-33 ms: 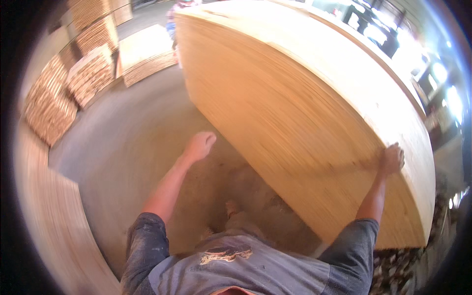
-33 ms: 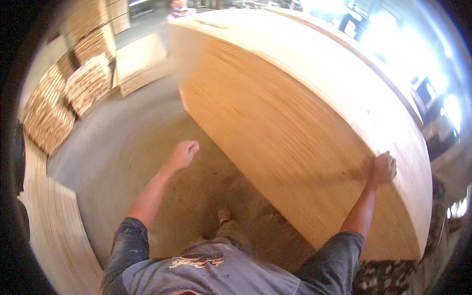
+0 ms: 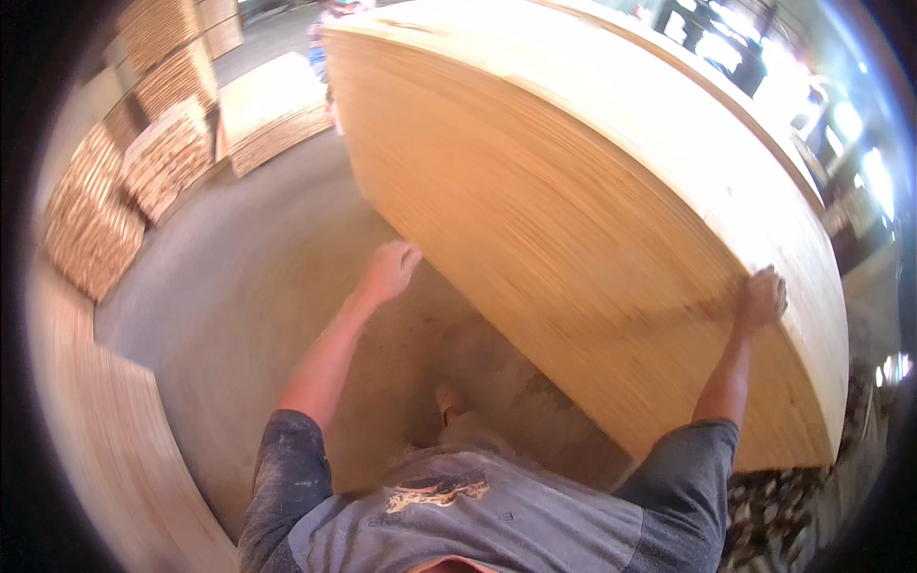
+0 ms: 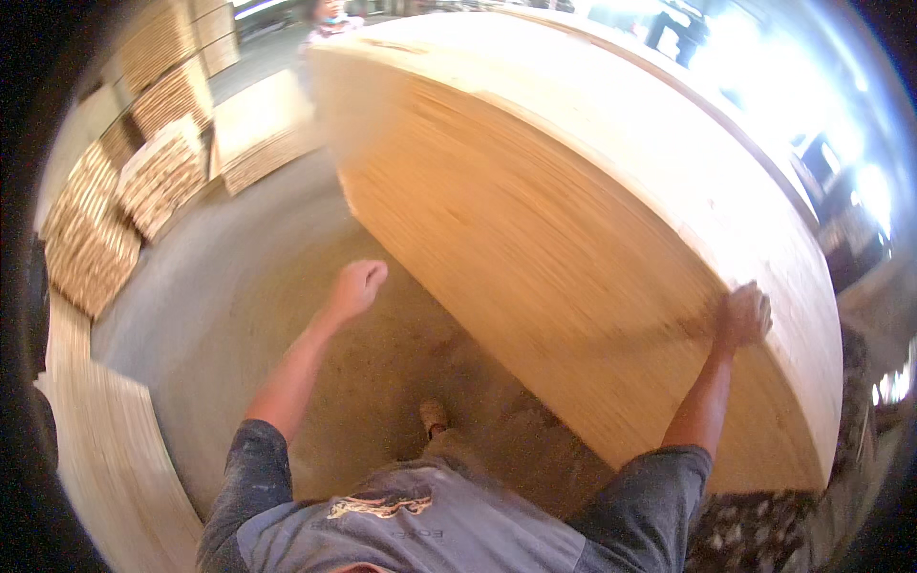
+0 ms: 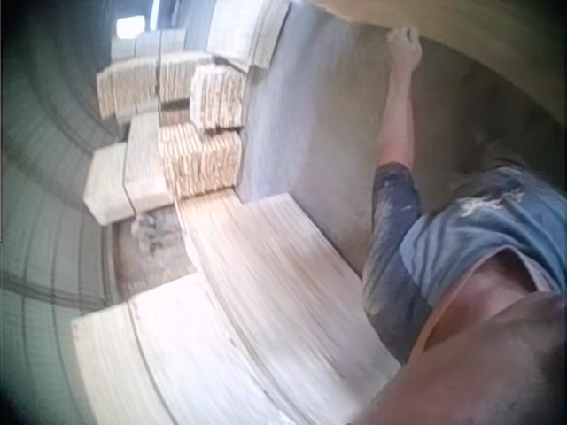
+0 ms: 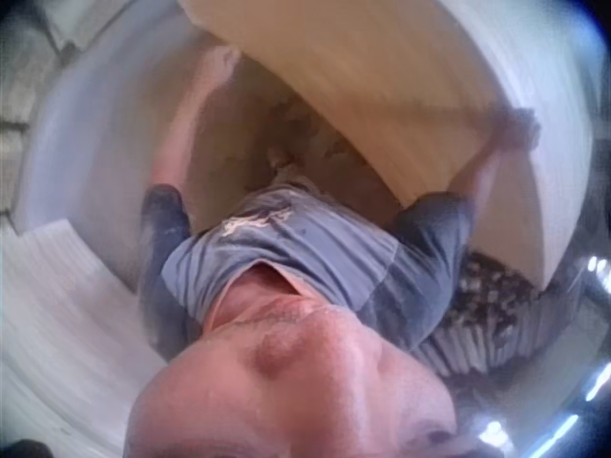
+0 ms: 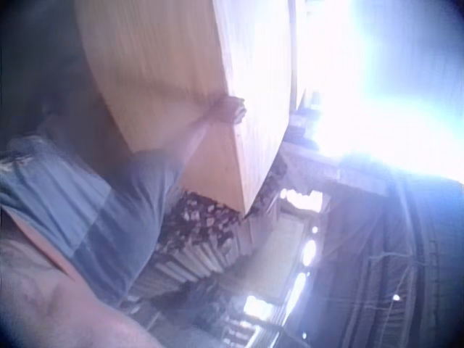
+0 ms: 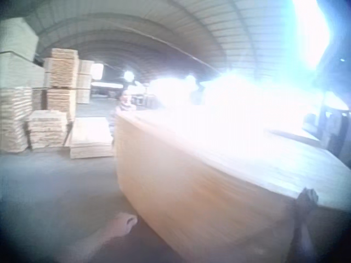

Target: The person repeatedly lifts individual wooden planks from a stack and places them onto another stack. The person also briefly operates a forklift to reposition a stack of planks before resuming manual stacking.

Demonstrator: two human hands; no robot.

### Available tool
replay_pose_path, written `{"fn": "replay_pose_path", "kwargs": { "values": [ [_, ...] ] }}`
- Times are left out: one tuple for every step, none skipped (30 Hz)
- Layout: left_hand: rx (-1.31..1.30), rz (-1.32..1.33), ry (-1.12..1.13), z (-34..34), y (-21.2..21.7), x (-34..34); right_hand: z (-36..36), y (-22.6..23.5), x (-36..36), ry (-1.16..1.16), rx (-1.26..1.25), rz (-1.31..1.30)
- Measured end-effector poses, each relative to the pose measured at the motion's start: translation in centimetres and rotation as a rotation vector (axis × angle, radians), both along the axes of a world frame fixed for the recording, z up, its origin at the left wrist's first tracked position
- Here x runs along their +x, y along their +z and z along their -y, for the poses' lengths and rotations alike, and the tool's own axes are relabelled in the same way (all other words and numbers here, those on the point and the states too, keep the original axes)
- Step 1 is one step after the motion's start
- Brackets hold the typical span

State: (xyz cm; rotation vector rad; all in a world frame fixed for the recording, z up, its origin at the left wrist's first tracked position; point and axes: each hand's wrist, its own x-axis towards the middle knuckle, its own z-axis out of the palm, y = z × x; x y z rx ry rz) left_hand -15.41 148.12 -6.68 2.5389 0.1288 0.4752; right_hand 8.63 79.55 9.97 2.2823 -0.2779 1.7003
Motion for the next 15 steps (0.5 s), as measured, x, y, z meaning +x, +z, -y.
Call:
{"fn": "replay_pose_path", "kwargs": {
  "values": [
    [0.057,0.079,-0.028,0.5,2.2,3.2,0.3,-0.4,0.1,-0.026,0.006,0.077],
    [0.082,0.186,-0.060,1.3,4.4,6.1,0.5,-0.8,0.3,-0.001,-0.026,-0.042],
    [0.110,0.309,-0.116,2.5,7.0,9.5,0.7,-0.6,0.5,0.032,-0.082,-0.074],
    [0.124,0.396,-0.187,4.4,9.5,13.1,0.6,-0.5,0.7,0.082,-0.008,-0.174],
    [0.239,0.481,-0.327,6.8,11.9,15.8,0.4,0.2,0.8,0.016,0.088,-0.182],
    [0.338,0.514,-0.456,9.4,14.4,18.9,-0.3,0.4,0.7,0.005,0.118,-0.161],
    [0.364,0.588,-0.515,12.6,16.5,21.4,-1.1,0.8,0.1,0.021,0.119,-0.109],
    [0.383,0.611,-0.546,16.1,18.1,23.2,-2.1,1.0,-1.2,0.052,0.095,-0.032],
    [0.404,0.666,-0.609,19.4,19.2,24.4,-3.5,0.7,-3.0,0.105,0.046,0.063],
    [0.427,0.764,-0.645,22.3,20.0,25.4,-5.8,-0.4,-5.2,0.167,-0.018,0.115],
    [0.433,0.749,-0.649,25.5,20.2,26.5,-8.5,-3.0,-7.8,0.229,-0.062,0.098],
    [0.438,0.784,-0.642,26.7,20.4,26.6,-12.7,-5.5,-10.9,0.281,-0.050,-0.119],
    [0.434,0.894,-0.626,28.6,20.2,27.4,-16.2,-9.7,-14.7,0.330,0.095,-0.363],
    [0.452,0.871,-0.598,29.5,19.8,27.9,-19.2,-13.7,-18.2,0.352,0.325,-0.742],
    [0.455,0.932,-0.568,30.3,19.2,28.6,-20.4,-18.3,-23.4,0.488,0.471,-0.840]
  ]
}}
